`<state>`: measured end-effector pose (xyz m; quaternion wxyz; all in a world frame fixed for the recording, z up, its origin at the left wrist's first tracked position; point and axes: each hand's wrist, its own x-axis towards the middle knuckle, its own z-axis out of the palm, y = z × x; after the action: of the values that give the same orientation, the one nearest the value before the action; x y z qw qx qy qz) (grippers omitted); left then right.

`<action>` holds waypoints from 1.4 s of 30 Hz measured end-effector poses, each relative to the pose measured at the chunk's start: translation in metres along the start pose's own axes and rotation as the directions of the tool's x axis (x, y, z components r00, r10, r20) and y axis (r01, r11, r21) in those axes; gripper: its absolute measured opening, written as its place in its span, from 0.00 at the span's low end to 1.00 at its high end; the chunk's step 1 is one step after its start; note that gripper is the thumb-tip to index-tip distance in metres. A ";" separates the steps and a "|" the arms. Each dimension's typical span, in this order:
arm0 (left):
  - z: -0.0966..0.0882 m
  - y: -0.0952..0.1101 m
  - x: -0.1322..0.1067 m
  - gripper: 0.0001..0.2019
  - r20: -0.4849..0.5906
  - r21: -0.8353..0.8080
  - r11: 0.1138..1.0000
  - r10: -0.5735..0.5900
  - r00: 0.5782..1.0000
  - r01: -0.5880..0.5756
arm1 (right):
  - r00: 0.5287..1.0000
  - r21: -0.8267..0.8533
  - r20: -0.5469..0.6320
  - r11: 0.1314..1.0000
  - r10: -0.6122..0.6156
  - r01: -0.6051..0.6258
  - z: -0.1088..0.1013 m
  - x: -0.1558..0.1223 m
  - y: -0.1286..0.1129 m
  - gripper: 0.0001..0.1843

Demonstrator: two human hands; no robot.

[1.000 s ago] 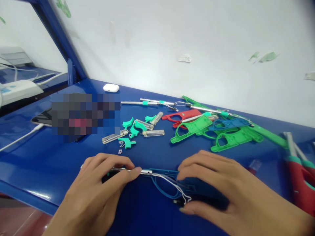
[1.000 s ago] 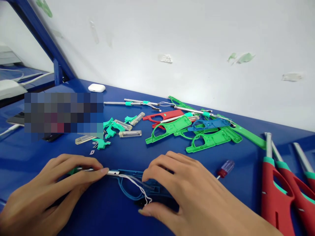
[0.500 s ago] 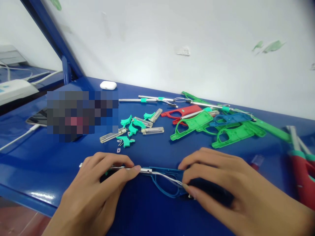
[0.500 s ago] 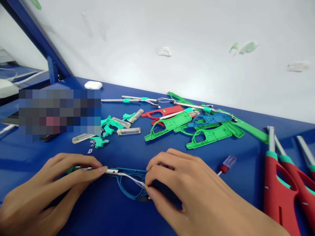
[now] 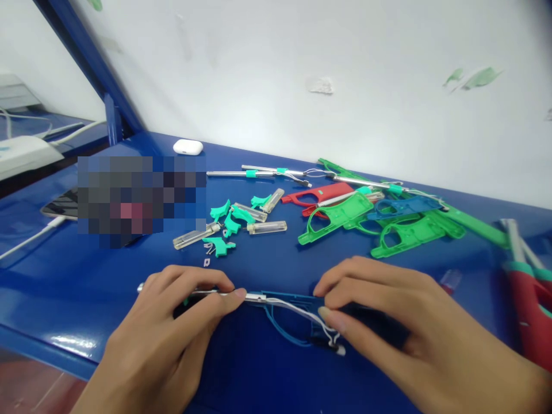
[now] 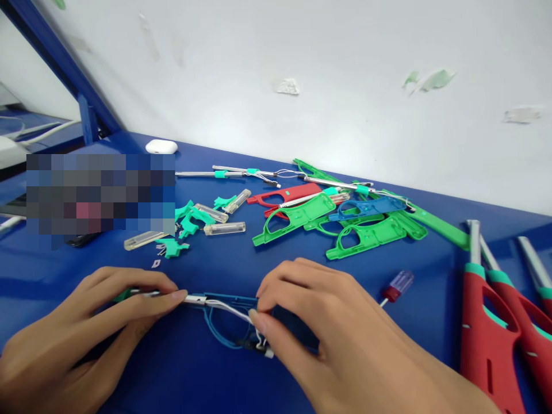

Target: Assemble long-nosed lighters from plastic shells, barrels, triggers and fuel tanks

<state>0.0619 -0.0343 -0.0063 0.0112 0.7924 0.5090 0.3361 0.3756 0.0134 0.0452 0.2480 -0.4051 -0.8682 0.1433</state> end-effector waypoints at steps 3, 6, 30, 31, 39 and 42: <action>0.000 0.000 -0.001 0.17 0.017 -0.011 1.000 0.003 1.000 -0.003 | 0.999 0.026 0.036 0.999 -0.020 0.019 0.001 -0.010 0.002 0.20; 0.001 0.000 -0.002 0.18 0.021 0.012 1.000 0.008 1.000 -0.008 | 0.989 0.108 0.135 0.991 0.066 -0.081 -0.001 -0.012 0.003 0.16; -0.001 0.001 0.002 0.21 0.028 0.002 0.999 0.053 0.998 -0.053 | 0.935 -0.295 0.025 0.891 -0.354 0.346 -0.004 0.015 -0.012 0.32; -0.001 0.001 0.003 0.21 0.018 0.001 0.998 0.056 0.998 -0.056 | 0.932 -0.329 0.016 0.878 -0.362 0.347 -0.004 0.016 -0.013 0.32; 0.000 0.003 0.000 0.21 0.008 -0.007 0.999 0.036 0.999 -0.036 | 0.942 -0.301 -0.012 0.900 -0.335 0.316 -0.005 0.009 -0.009 0.27; 0.000 0.006 0.000 0.21 -0.012 -0.011 1.000 0.009 1.000 -0.009 | 0.961 -0.292 -0.003 0.919 -0.278 0.265 -0.003 -0.004 -0.006 0.27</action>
<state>0.0669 -0.0374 -0.0039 0.0113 0.7925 0.5036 0.3437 0.3759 0.0065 0.0494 0.2227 -0.3157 -0.9219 -0.0294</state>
